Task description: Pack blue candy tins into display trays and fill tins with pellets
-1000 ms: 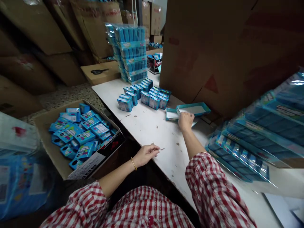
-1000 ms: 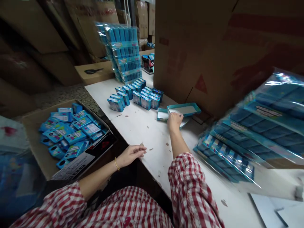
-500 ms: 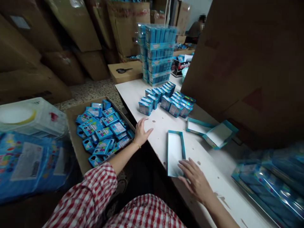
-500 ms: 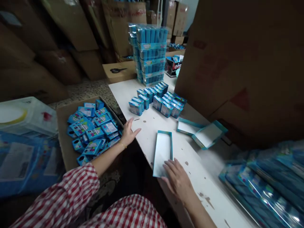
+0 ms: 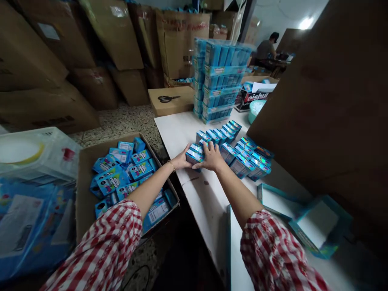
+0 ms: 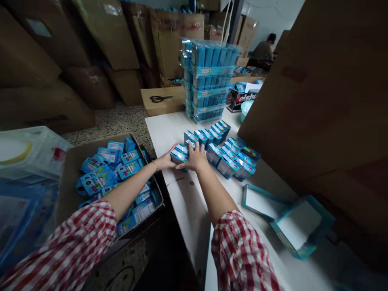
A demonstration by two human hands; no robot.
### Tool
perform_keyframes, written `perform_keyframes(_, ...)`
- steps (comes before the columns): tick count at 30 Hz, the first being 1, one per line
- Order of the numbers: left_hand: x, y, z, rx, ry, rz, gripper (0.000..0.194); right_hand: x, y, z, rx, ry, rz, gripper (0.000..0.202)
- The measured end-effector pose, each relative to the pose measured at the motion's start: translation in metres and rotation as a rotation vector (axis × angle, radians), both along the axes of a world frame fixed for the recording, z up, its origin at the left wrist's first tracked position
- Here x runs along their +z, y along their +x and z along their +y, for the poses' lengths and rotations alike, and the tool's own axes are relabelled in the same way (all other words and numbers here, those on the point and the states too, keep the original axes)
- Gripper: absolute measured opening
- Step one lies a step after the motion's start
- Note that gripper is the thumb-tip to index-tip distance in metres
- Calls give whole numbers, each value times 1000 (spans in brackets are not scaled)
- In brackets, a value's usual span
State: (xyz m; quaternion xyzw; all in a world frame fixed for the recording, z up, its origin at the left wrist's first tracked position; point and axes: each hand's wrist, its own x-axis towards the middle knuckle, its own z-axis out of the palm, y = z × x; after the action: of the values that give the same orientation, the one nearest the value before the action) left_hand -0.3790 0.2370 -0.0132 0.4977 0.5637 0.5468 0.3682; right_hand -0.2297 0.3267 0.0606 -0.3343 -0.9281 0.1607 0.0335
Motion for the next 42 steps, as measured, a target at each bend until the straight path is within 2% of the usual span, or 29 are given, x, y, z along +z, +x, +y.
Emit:
perform_keyframes(2,-6,-1,8,-98,22,-50,115,-3,2,2,46,66,-19,110)
perform_keyframes(5,-13,7,8,-132,86,13,119,-3,19,-1,189,130,-2,104)
perform_keyframes(8,-15,27,-6,-188,145,15,122,-2,39,-10,303,145,-7,104)
perform_keyframes(10,-14,47,-21,-169,180,-17,119,-2,52,-18,348,142,-8,105)
perform_keyframes(13,-7,82,-45,-89,180,-50,115,5,75,-33,402,122,4,101)
perform_keyframes(15,5,110,-61,-81,152,-70,113,19,101,-45,437,114,41,96)
perform_keyframes(18,28,160,-86,-48,174,2,112,45,157,-69,449,126,115,91)
perform_keyframes(20,39,195,-101,-22,218,97,115,57,200,-85,416,141,158,89)
perform_keyframes(22,39,228,-114,8,209,175,120,59,236,-97,377,151,182,88)
perform_keyframes(25,19,261,-126,50,78,269,122,45,269,-107,340,151,183,87)
perform_keyframes(28,-10,274,-132,8,-27,364,109,27,279,-106,321,150,210,88)
perform_keyframes(31,-29,273,-134,-18,-30,426,94,17,281,-98,328,128,228,88)
perform_keyframes(36,-32,269,-135,-42,44,482,88,11,287,-92,326,108,167,88)
perform_keyframes(42,-29,272,-135,-64,-49,497,87,9,280,-106,273,119,-55,93)
